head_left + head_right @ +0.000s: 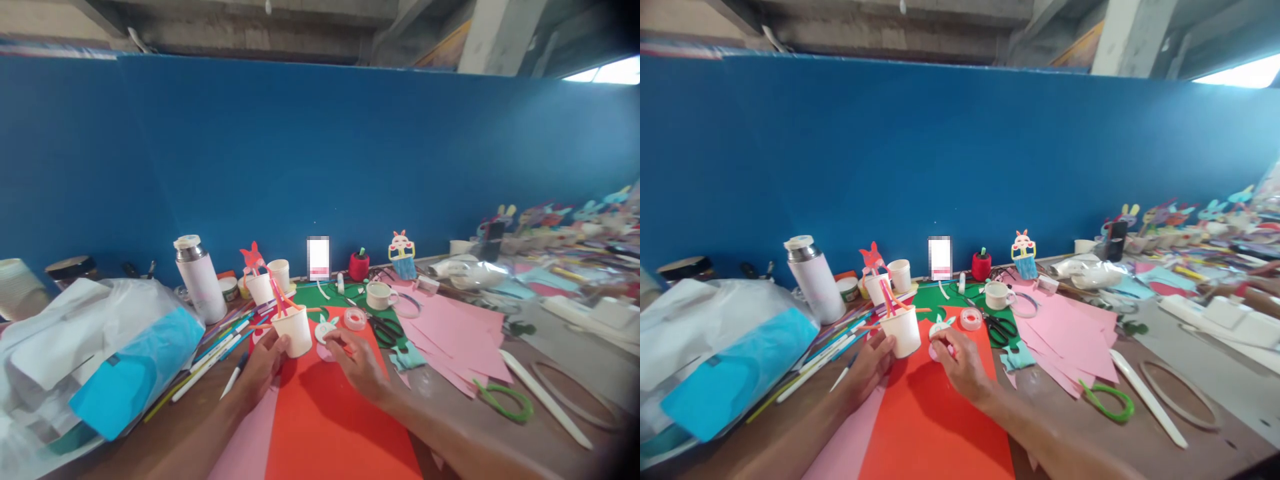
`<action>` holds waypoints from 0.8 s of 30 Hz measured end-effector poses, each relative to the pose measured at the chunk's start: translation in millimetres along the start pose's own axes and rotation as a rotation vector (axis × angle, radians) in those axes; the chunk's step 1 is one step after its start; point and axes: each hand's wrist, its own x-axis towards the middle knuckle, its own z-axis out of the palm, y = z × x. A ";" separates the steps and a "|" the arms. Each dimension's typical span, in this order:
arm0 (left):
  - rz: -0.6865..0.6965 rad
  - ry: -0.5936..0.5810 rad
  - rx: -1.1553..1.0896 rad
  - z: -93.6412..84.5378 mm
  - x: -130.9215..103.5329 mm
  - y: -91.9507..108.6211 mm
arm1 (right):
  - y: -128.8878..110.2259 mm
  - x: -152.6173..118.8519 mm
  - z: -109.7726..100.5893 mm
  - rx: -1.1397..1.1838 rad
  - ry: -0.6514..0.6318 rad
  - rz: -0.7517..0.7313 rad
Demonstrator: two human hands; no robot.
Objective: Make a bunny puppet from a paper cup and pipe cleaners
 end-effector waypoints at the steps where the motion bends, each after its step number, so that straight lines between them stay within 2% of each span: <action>1: 0.008 0.000 0.007 0.7 -0.5 0.1 | 0.2 1.0 -1.0 0.007 0.006 0.003; 4: 0.023 -0.017 0.067 0.5 -2.6 1.2 | 0.2 3.3 -2.5 0.042 0.027 0.029; 10: -0.041 -0.109 0.295 -4.6 -8.2 5.9 | 6.3 6.6 -0.9 0.165 0.081 0.144; 13: -0.015 -0.154 0.374 -3.4 -10.2 6.5 | 8.4 9.1 -2.8 0.116 0.090 0.143; 19: 0.004 -0.331 0.417 6.2 -15.1 8.2 | -0.3 8.0 -4.6 0.009 -0.040 0.035; 21: 0.050 -0.327 0.463 7.7 -15.2 6.4 | -3.9 5.5 -2.9 -0.035 -0.091 0.029; 24: 0.147 -0.240 0.601 8.3 -13.9 -1.2 | -7.9 1.9 -1.1 -0.088 -0.142 0.023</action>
